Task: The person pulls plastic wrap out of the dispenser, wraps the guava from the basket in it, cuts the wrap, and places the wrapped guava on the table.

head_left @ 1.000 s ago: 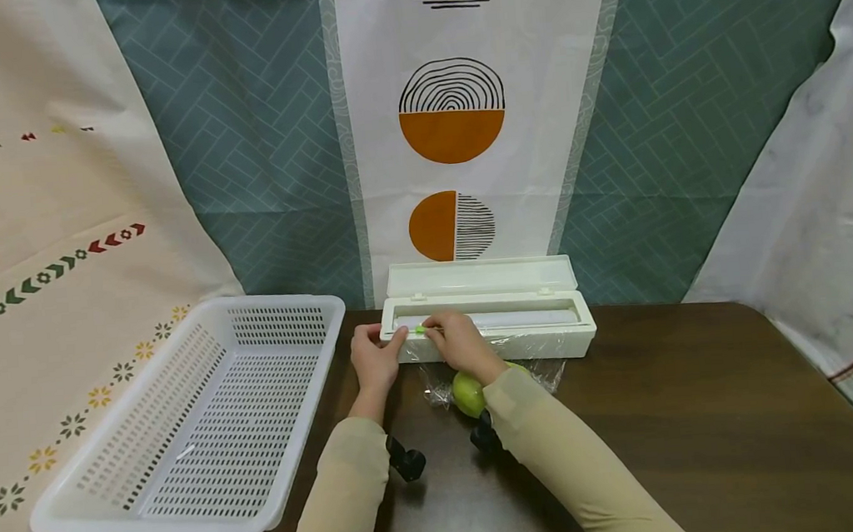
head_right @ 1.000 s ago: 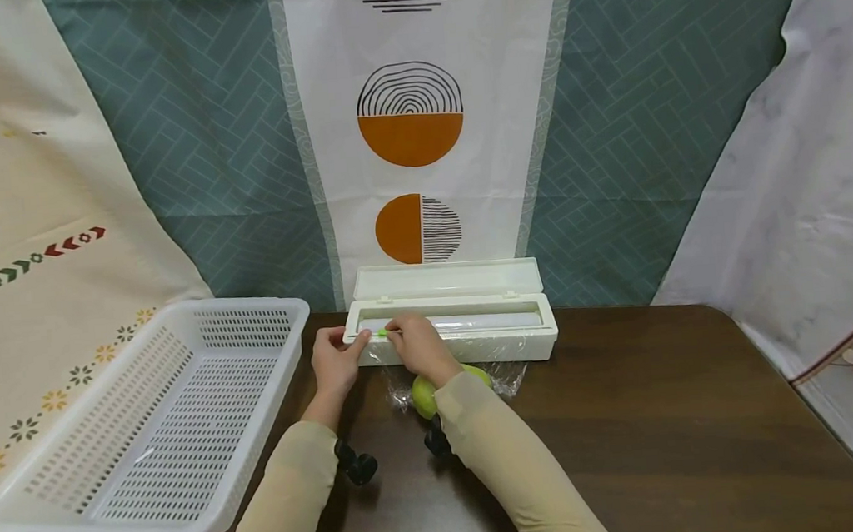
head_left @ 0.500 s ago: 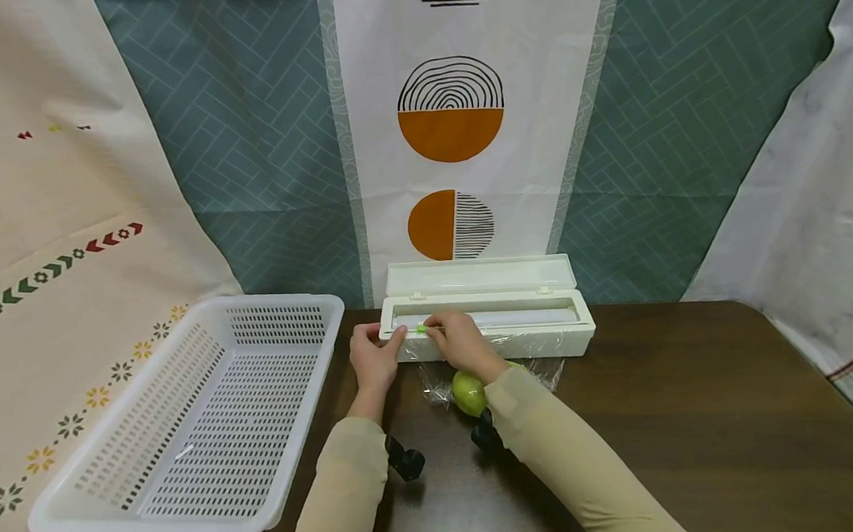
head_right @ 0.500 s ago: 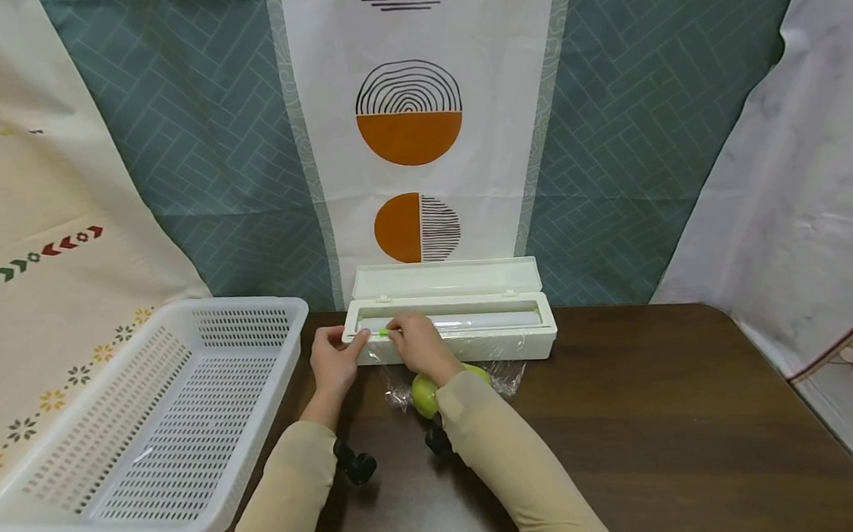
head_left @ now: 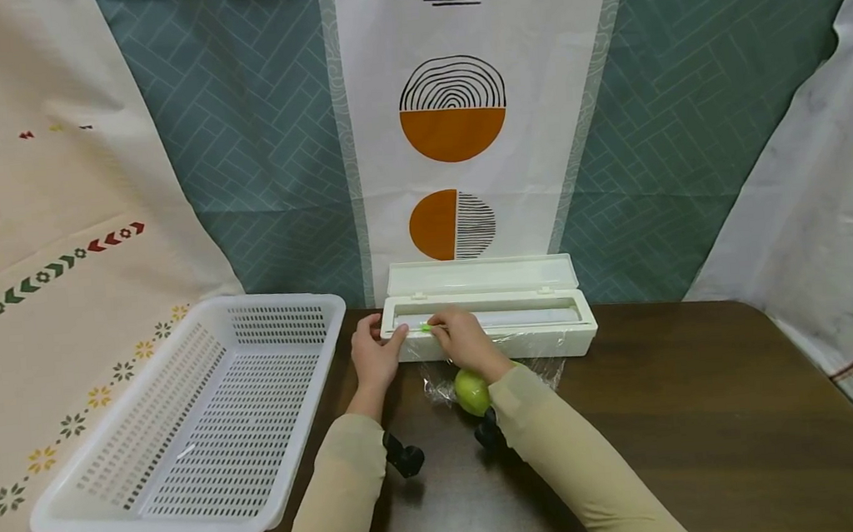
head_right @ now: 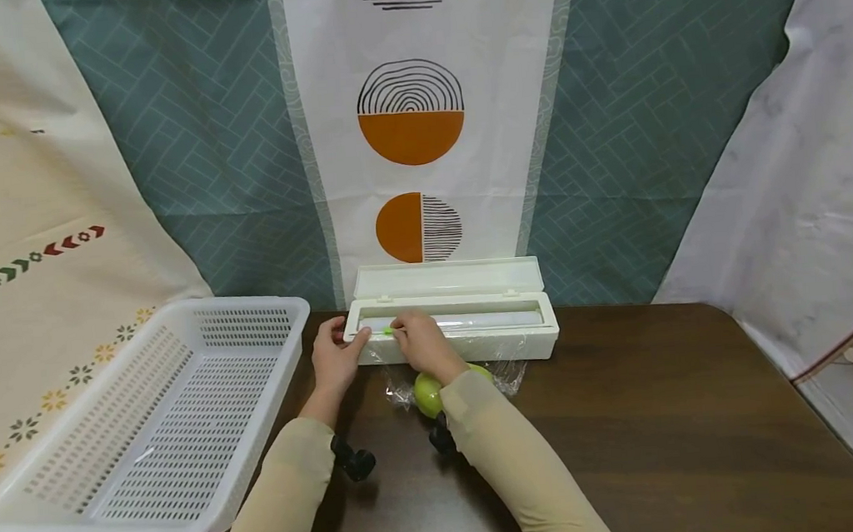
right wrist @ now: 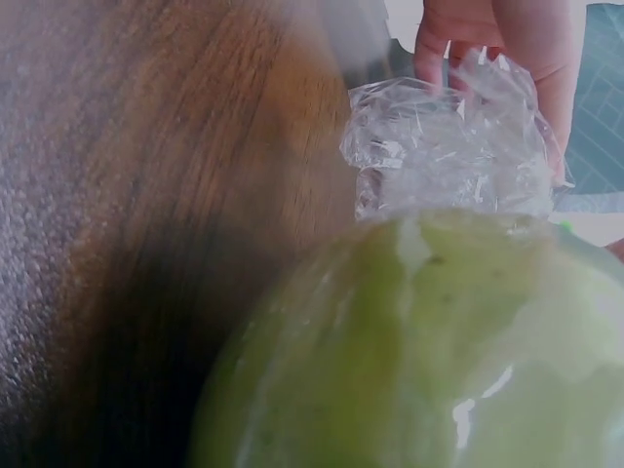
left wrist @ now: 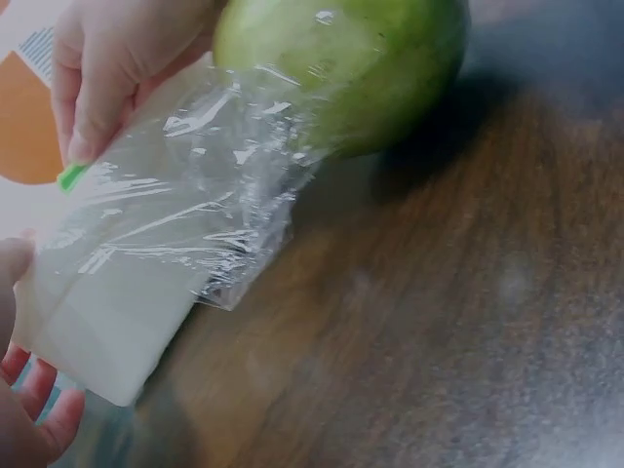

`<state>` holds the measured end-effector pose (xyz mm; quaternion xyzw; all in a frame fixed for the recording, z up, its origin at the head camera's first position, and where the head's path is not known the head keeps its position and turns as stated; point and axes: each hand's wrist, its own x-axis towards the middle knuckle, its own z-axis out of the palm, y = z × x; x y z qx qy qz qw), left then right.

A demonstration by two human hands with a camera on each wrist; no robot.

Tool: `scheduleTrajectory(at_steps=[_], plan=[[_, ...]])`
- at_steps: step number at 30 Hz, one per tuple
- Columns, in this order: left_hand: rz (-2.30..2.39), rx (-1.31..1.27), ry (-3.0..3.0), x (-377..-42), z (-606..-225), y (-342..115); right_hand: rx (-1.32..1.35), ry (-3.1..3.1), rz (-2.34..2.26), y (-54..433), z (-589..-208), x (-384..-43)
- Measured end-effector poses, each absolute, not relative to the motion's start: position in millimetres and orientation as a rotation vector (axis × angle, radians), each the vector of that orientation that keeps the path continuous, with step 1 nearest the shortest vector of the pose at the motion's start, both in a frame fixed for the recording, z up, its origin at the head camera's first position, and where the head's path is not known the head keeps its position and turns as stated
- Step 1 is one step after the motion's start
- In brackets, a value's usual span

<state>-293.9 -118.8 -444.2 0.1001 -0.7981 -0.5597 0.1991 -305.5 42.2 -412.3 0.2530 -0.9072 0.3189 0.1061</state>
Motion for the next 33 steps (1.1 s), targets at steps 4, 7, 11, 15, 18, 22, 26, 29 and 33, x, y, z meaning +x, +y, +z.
scheduleTrajectory(at_steps=[4,7,11,15,18,22,26,29,33], plan=[[-1.525,0.204,-2.309,-295,-441,-119,0.736,-2.682,0.982,45,-410,-305],[-1.516,0.162,-2.326,-297,-439,-119,0.734,-2.676,0.988,45,-410,-306],[-1.555,0.132,-2.32,-300,-438,-120,0.748,-2.658,0.989,44,-411,-307],[-1.616,0.134,-2.34,-302,-442,-120,0.754,-2.651,0.99,44,-412,-307],[-1.674,0.138,-2.33,-302,-445,-121,0.752,-2.644,0.988,44,-413,-307],[-1.774,0.149,-2.279,-302,-449,-124,0.747,-2.661,1.01,41,-412,-306],[-1.848,0.178,-2.232,-303,-452,-124,0.738,-2.688,1.028,39,-409,-305],[-1.872,0.189,-2.21,-302,-452,-122,0.71,-2.708,1.01,38,-408,-305],[-1.883,0.2,-2.19,-302,-453,-119,0.683,-2.732,0.97,38,-408,-306]])
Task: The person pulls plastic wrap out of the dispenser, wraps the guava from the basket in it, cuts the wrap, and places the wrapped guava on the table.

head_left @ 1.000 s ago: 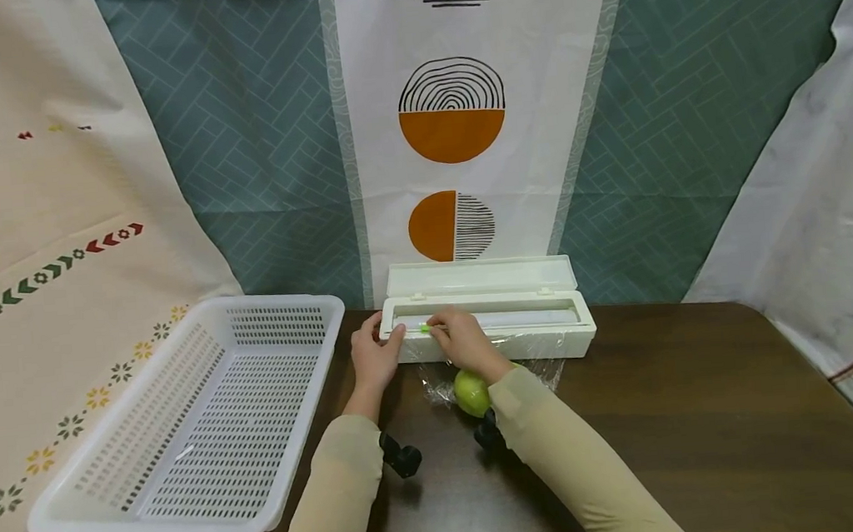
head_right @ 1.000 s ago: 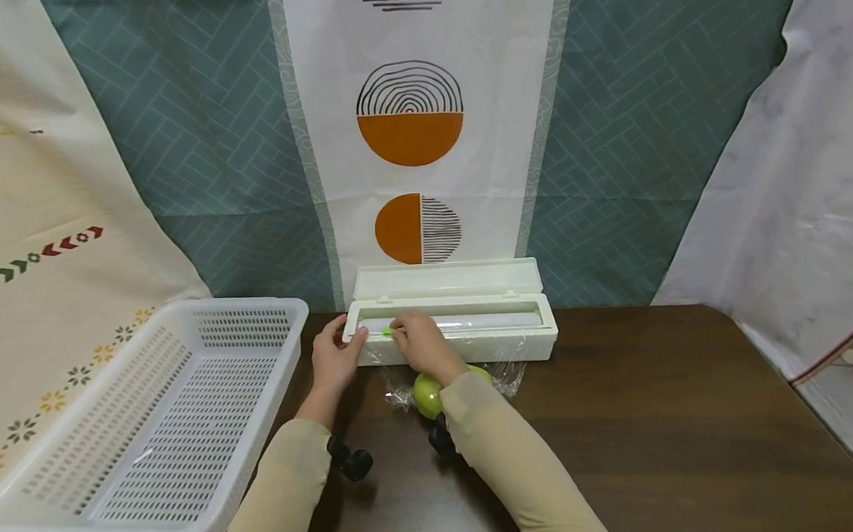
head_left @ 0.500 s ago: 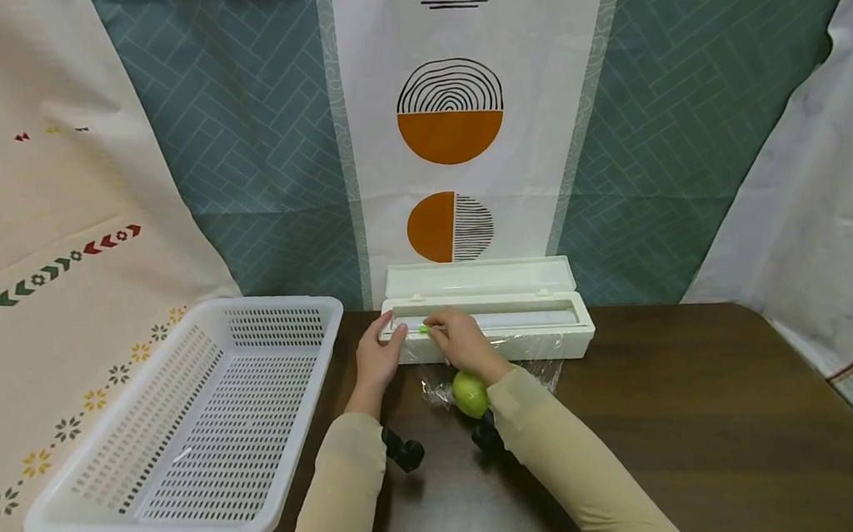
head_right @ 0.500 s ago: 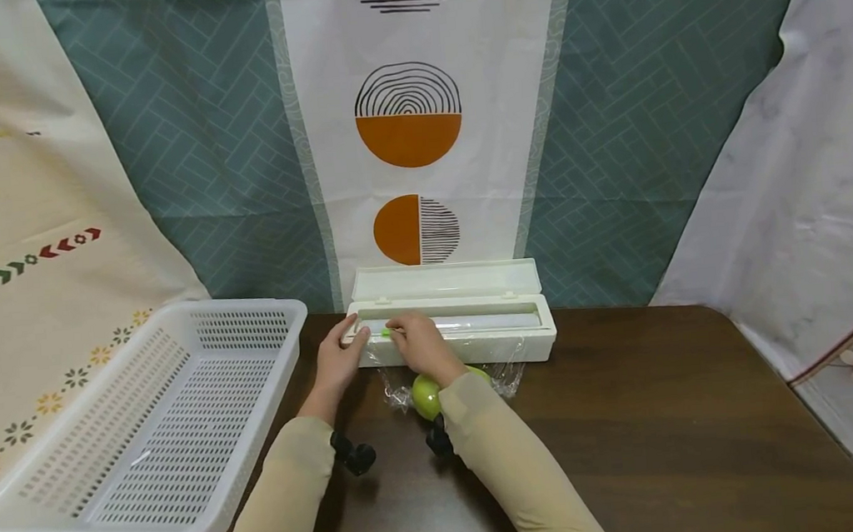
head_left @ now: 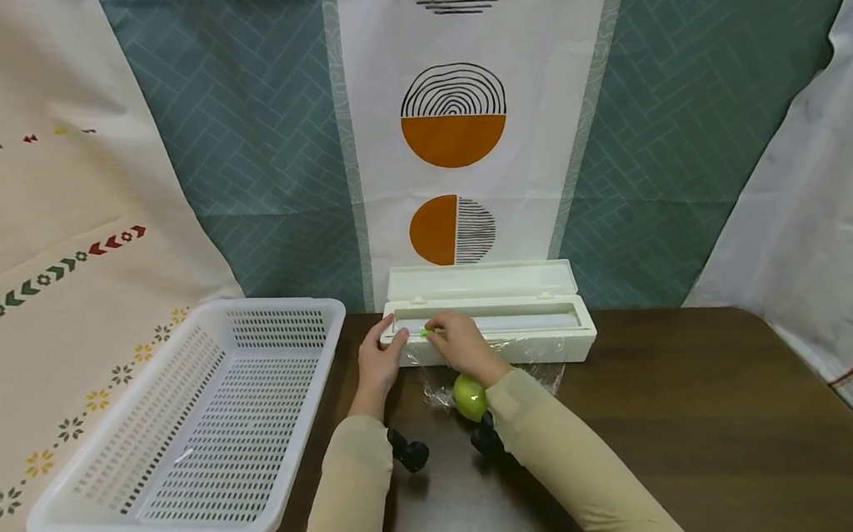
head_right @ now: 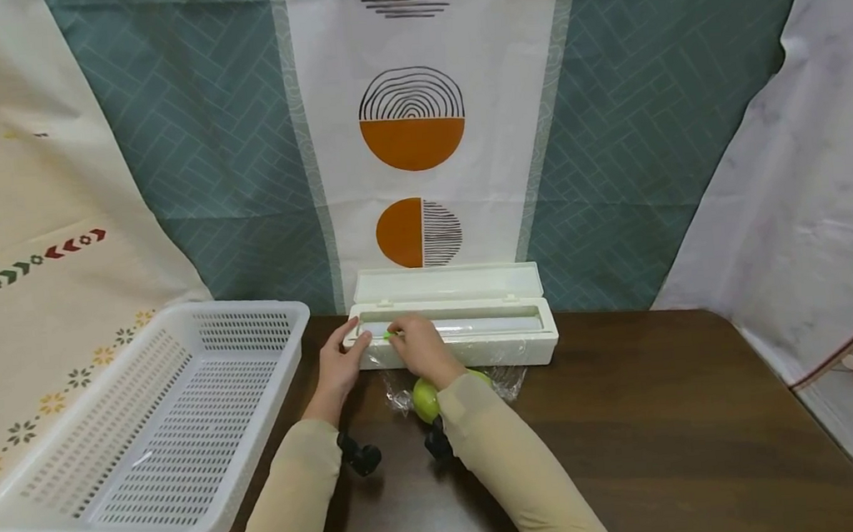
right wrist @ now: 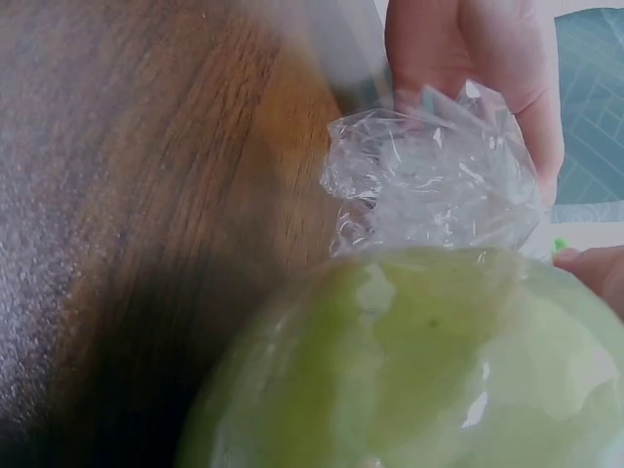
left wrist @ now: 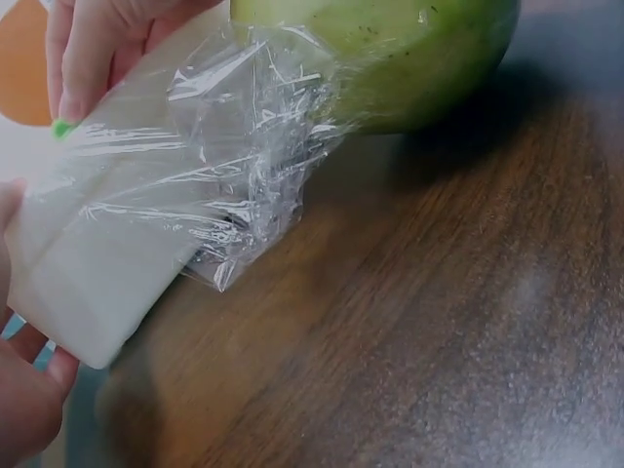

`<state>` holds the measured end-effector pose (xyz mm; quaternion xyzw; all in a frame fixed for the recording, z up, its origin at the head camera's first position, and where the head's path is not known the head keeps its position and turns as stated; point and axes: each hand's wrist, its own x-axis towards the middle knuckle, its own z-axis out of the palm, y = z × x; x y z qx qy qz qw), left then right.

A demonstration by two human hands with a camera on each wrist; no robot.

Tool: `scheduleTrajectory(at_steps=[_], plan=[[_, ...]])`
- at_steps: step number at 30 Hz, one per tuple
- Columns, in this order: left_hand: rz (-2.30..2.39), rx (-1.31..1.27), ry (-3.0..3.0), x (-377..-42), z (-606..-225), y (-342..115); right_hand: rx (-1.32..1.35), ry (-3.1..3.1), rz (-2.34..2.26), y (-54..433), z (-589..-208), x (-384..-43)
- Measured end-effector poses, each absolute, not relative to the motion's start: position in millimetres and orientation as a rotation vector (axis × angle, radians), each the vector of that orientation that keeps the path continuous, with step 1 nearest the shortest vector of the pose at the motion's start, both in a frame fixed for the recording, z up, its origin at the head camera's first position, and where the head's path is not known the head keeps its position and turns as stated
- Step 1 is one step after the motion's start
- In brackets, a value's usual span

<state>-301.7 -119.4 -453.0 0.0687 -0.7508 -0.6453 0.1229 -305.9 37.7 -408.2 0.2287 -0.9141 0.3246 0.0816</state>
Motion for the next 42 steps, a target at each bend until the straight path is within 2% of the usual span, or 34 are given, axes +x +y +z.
scheduleTrajectory(at_steps=[42], plan=[[-1.923,0.198,-2.155,-303,-456,-119,0.691,-2.838,0.892,43,-395,-304]])
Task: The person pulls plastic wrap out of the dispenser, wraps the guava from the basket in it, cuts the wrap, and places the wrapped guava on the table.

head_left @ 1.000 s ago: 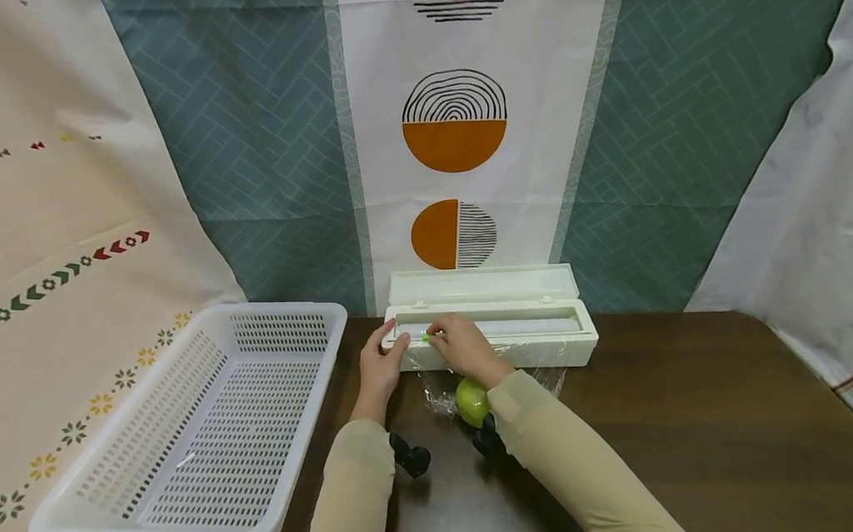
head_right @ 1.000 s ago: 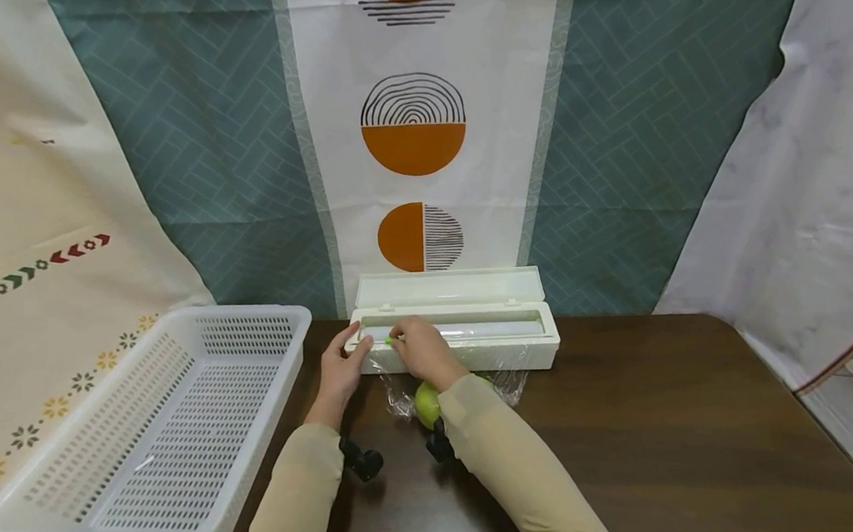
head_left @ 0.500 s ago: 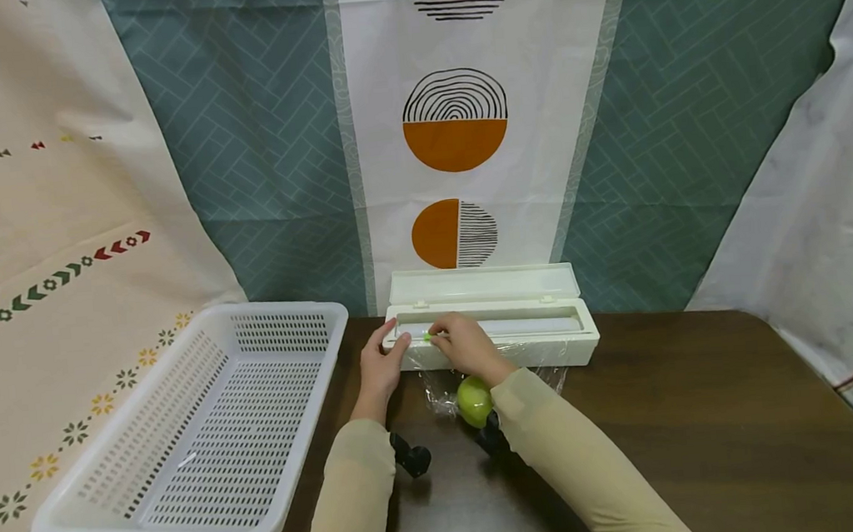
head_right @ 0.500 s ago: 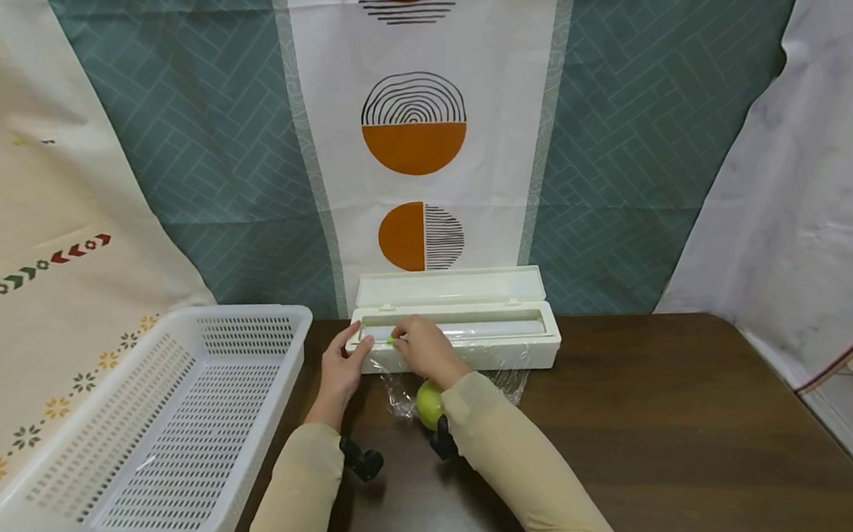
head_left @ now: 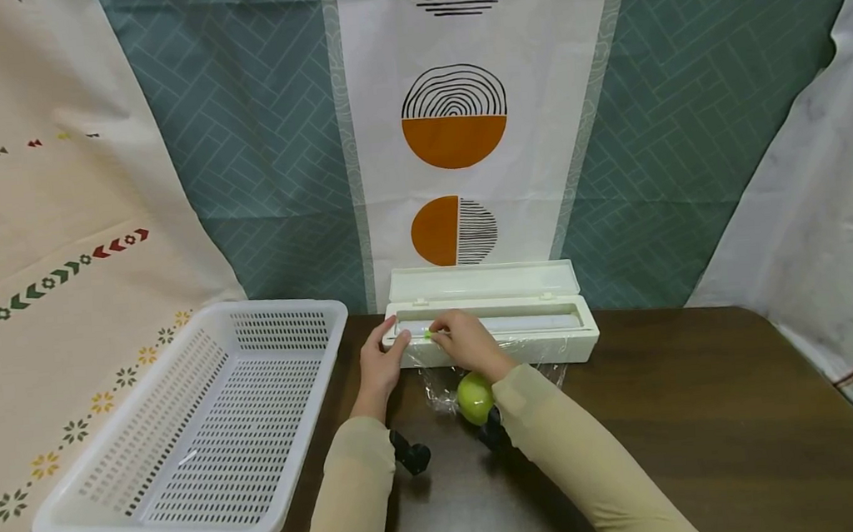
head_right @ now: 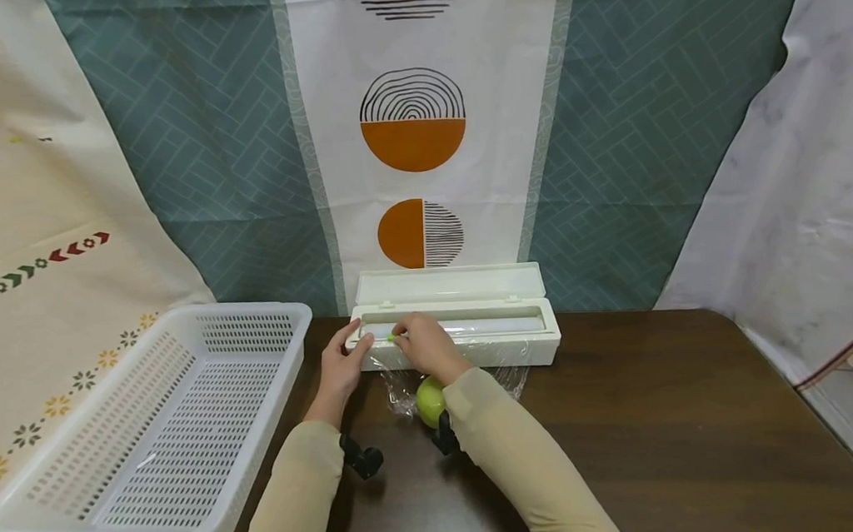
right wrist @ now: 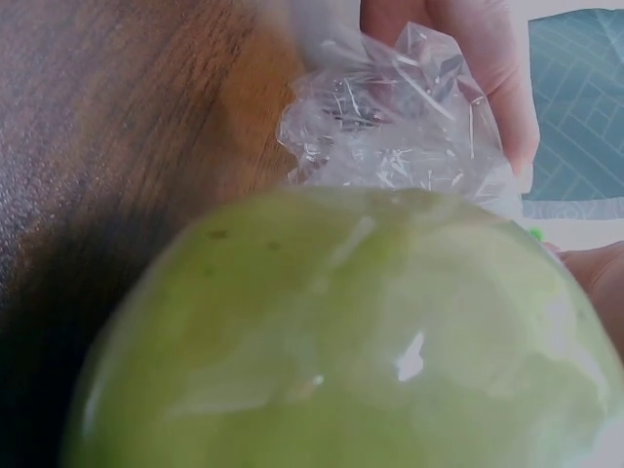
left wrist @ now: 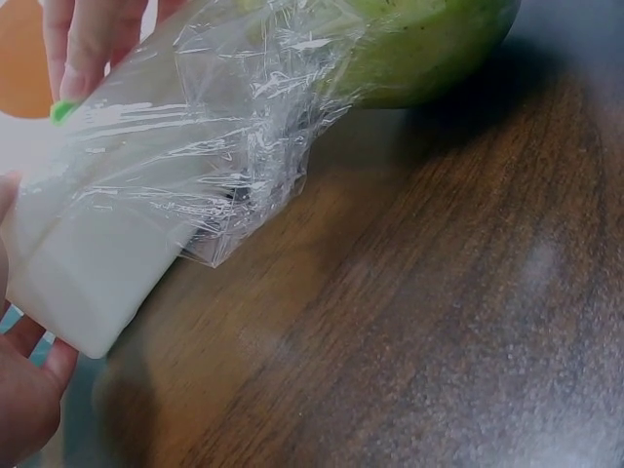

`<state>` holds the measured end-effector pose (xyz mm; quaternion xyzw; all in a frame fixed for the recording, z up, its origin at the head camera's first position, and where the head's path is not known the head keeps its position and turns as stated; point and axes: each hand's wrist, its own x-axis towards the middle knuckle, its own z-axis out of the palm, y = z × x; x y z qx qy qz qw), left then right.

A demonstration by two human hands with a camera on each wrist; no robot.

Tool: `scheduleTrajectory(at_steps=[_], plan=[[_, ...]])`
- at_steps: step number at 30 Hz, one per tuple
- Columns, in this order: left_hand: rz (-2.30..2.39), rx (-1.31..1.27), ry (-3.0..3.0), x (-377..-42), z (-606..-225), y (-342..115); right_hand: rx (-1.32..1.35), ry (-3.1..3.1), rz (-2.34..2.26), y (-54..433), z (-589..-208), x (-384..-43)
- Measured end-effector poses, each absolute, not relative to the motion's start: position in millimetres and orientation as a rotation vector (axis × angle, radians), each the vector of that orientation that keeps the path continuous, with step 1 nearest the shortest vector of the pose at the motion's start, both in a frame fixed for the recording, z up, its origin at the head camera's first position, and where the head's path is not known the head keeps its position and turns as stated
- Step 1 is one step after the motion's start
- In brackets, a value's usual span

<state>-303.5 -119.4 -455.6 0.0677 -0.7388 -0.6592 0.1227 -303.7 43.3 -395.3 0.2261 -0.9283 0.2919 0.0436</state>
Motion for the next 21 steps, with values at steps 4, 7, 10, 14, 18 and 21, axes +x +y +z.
scheduleTrajectory(at_steps=[4,7,10,14,18,21], plan=[[-1.925,0.199,-2.151,-303.6,-455.6,-119.6,0.7,-2.838,0.893,44.1,-394.9,-304.3],[-1.925,0.193,-2.149,-303.3,-455.4,-120.1,0.701,-2.838,0.895,44.5,-395.3,-305.0],[-1.935,0.186,-2.141,-303.6,-455.2,-120.3,0.7,-2.839,0.891,44.8,-395.6,-305.5],[-1.944,0.191,-2.138,-304.3,-455.3,-119.8,0.704,-2.847,0.896,45.2,-395.5,-305.7],[-1.95,0.2,-2.132,-304.3,-455.8,-119.6,0.701,-2.855,0.92,45.6,-395.2,-305.9],[-1.953,0.205,-2.128,-304.2,-456.0,-119.7,0.698,-2.855,0.918,46.2,-395.6,-306.1]])
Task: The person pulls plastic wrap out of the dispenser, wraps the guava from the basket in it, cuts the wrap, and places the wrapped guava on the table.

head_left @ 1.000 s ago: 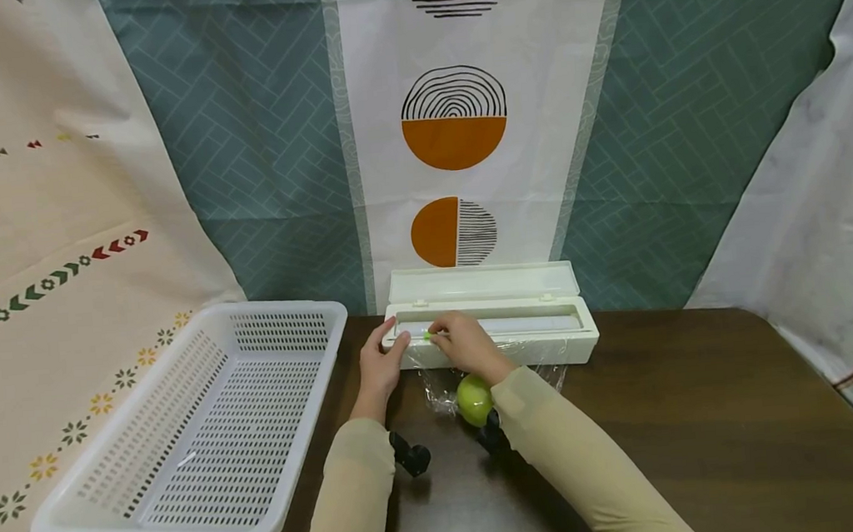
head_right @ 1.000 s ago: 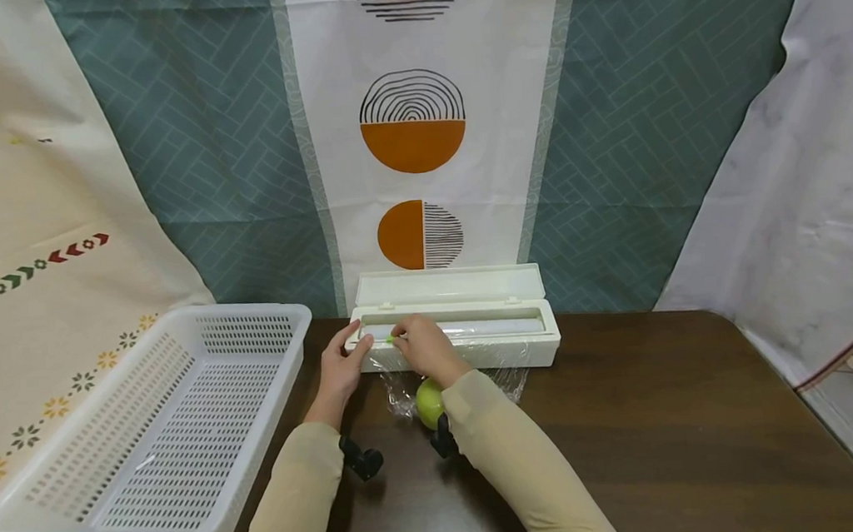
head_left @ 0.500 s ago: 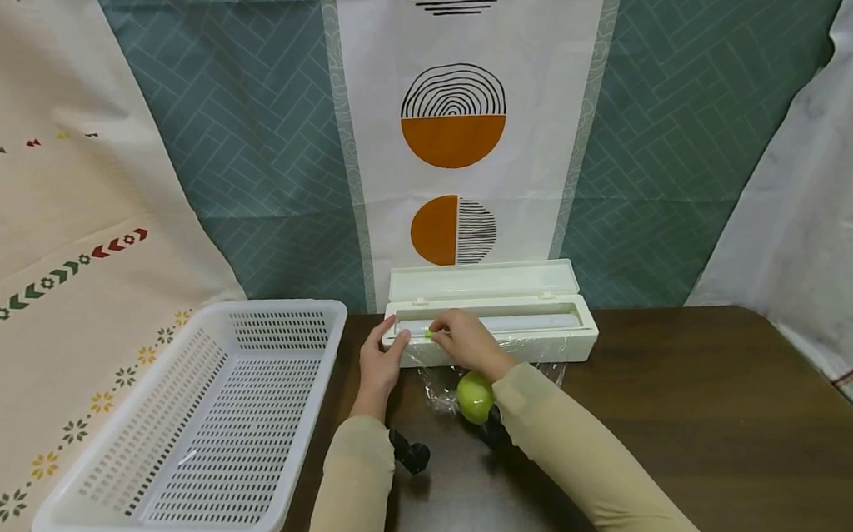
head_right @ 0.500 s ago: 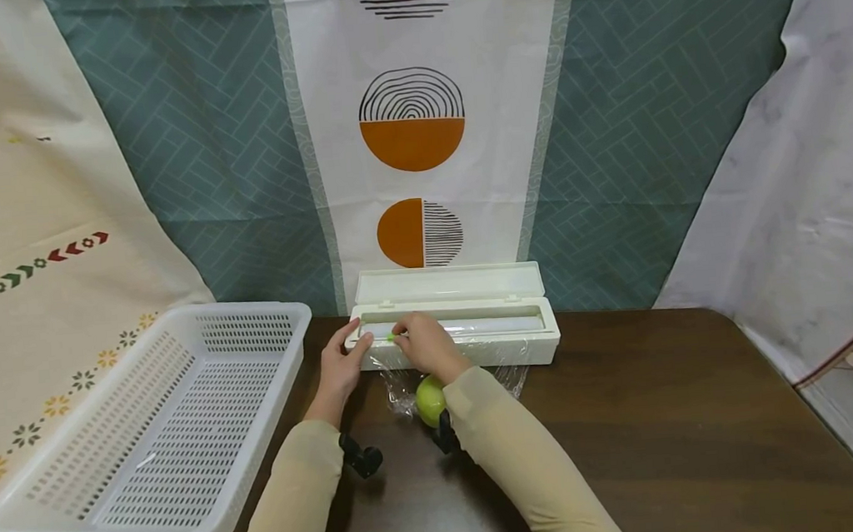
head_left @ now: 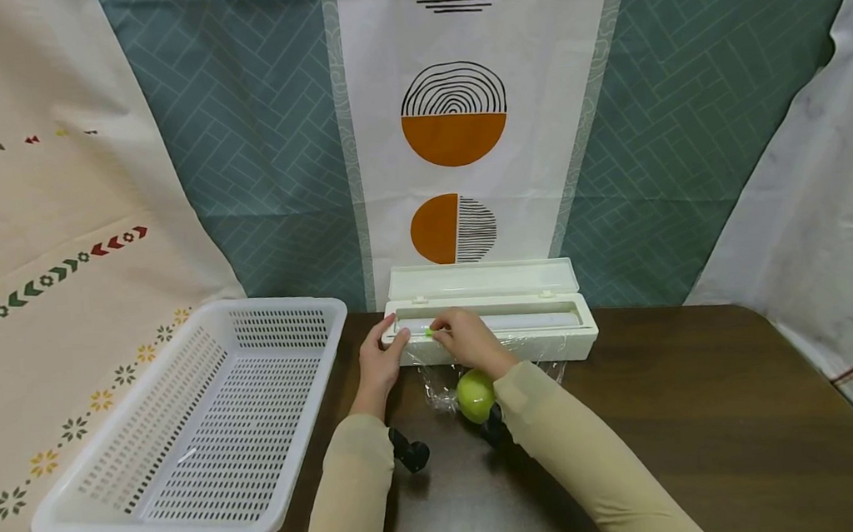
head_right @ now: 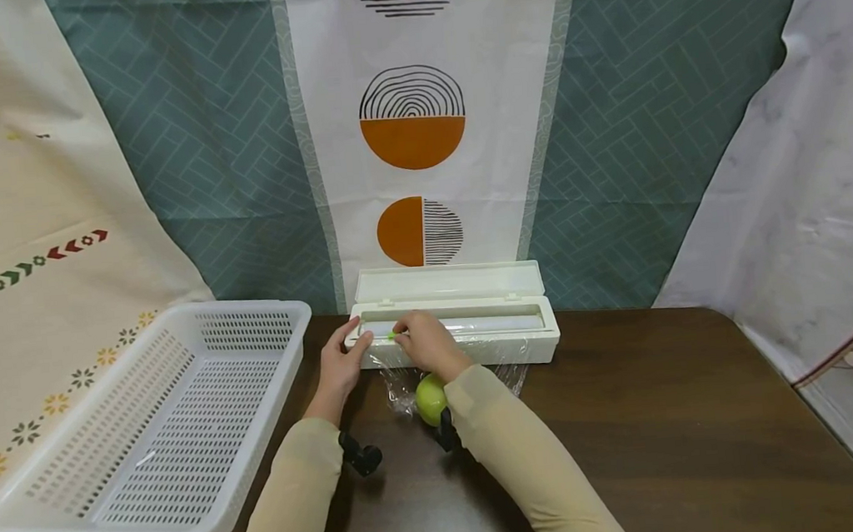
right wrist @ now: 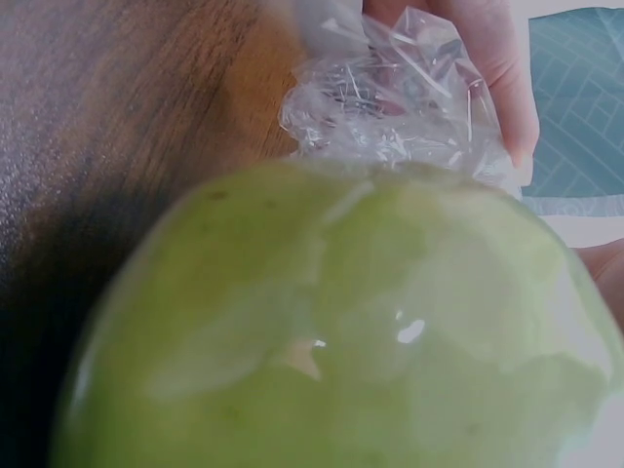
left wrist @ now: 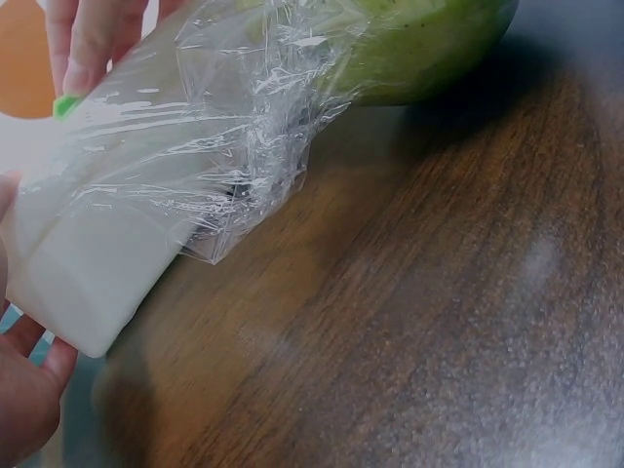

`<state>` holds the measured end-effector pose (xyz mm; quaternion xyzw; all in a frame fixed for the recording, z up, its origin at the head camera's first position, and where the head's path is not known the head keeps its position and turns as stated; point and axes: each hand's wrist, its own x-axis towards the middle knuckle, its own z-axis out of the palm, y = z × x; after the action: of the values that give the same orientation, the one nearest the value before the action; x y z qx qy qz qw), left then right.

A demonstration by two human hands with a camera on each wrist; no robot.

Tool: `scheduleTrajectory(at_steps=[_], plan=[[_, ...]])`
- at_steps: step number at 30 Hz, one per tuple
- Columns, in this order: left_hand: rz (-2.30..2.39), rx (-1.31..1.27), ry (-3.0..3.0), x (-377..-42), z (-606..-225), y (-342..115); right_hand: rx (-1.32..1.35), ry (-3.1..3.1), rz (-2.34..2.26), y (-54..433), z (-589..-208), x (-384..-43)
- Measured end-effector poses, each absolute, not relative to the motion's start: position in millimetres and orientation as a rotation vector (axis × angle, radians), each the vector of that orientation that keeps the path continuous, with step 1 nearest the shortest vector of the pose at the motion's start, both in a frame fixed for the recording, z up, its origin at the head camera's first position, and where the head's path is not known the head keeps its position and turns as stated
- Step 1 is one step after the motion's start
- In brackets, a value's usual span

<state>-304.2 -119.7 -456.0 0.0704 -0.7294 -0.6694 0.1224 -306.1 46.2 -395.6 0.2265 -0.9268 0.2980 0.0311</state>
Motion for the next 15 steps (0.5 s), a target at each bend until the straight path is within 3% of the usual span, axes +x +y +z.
scheduleTrajectory(at_steps=[15], plan=[[-1.92,0.195,-2.139,-303.5,-455.7,-119.5,0.749,-2.822,0.899,49.5,-394.9,-305.4]])
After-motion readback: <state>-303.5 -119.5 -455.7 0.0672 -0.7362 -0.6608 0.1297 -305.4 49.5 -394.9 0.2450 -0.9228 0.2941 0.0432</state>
